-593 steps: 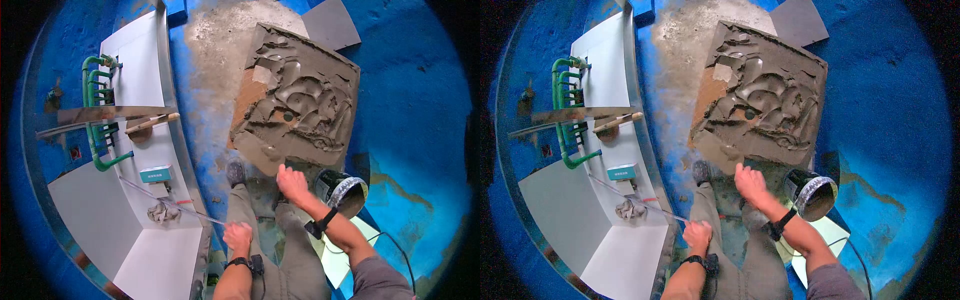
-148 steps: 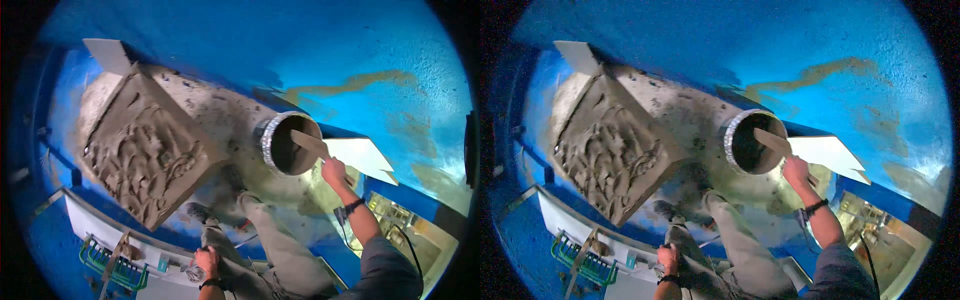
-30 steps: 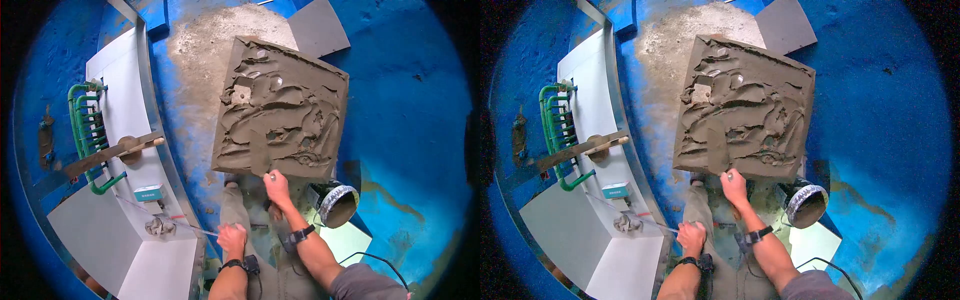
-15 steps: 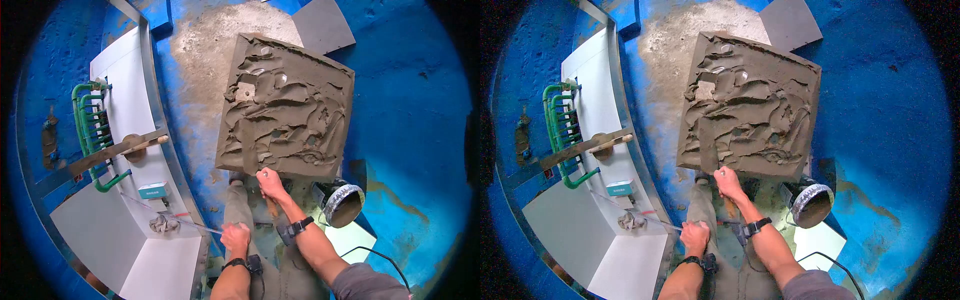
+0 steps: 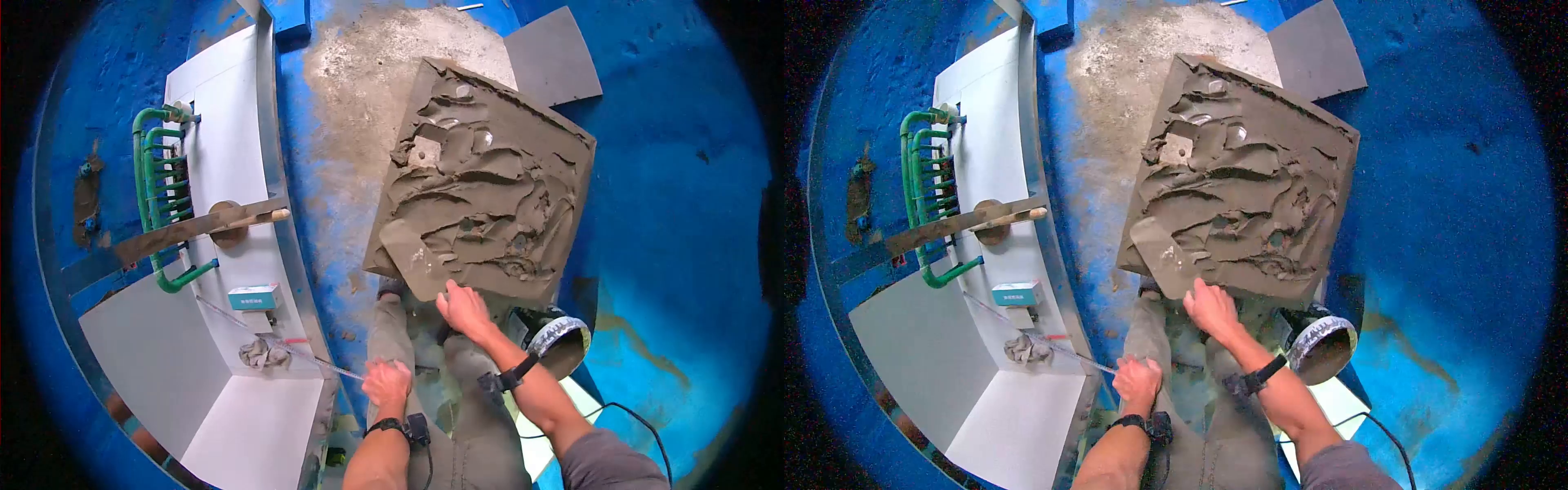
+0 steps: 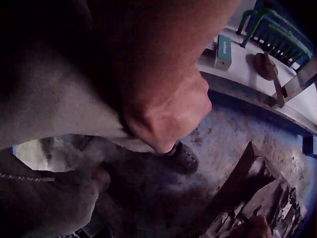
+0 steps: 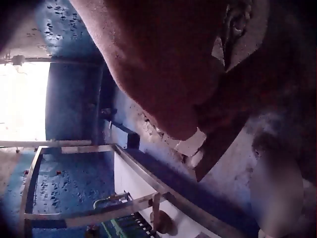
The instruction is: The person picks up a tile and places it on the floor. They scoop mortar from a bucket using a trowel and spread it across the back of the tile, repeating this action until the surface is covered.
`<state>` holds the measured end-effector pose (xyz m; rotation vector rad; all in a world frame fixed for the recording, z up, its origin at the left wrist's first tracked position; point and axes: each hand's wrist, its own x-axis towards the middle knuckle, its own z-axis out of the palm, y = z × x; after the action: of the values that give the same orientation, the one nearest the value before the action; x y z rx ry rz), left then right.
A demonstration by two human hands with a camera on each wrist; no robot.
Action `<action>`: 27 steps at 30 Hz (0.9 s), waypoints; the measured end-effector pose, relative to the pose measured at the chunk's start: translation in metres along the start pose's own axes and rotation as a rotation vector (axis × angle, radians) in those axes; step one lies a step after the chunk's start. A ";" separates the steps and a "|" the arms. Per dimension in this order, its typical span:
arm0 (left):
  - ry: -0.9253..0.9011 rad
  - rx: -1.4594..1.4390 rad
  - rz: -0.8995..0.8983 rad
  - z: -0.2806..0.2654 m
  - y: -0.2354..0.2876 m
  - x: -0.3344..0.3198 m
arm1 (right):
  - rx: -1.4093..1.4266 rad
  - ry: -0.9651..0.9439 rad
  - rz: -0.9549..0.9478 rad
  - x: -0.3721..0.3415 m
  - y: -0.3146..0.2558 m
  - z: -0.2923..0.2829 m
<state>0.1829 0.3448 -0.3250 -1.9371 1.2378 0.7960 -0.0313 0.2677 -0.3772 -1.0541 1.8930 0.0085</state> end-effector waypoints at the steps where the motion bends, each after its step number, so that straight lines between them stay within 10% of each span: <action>1: 0.003 -0.007 0.000 0.002 0.000 0.002 | -0.281 0.032 -0.101 0.010 0.006 -0.012; 6: -0.035 -0.023 0.025 0.010 -0.012 0.006 | -0.684 0.332 -0.365 0.075 0.019 -0.084; 13: 0.019 -0.050 -0.003 0.009 -0.012 0.006 | -0.122 0.072 0.056 0.004 0.008 -0.001; 18: 0.041 -0.066 0.013 -0.001 -0.006 0.004 | -0.257 -0.079 -0.056 -0.032 -0.015 0.017; 24: 0.011 -0.030 0.030 -0.002 -0.009 0.004 | -0.887 0.292 -0.407 0.042 0.062 -0.058; 27: 0.029 -0.031 0.042 0.000 -0.012 0.004 | -0.702 0.349 -0.186 0.061 0.064 -0.098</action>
<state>0.1949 0.3462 -0.3249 -1.9600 1.2943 0.8150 -0.1562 0.2283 -0.3921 -1.7948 2.1496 0.4336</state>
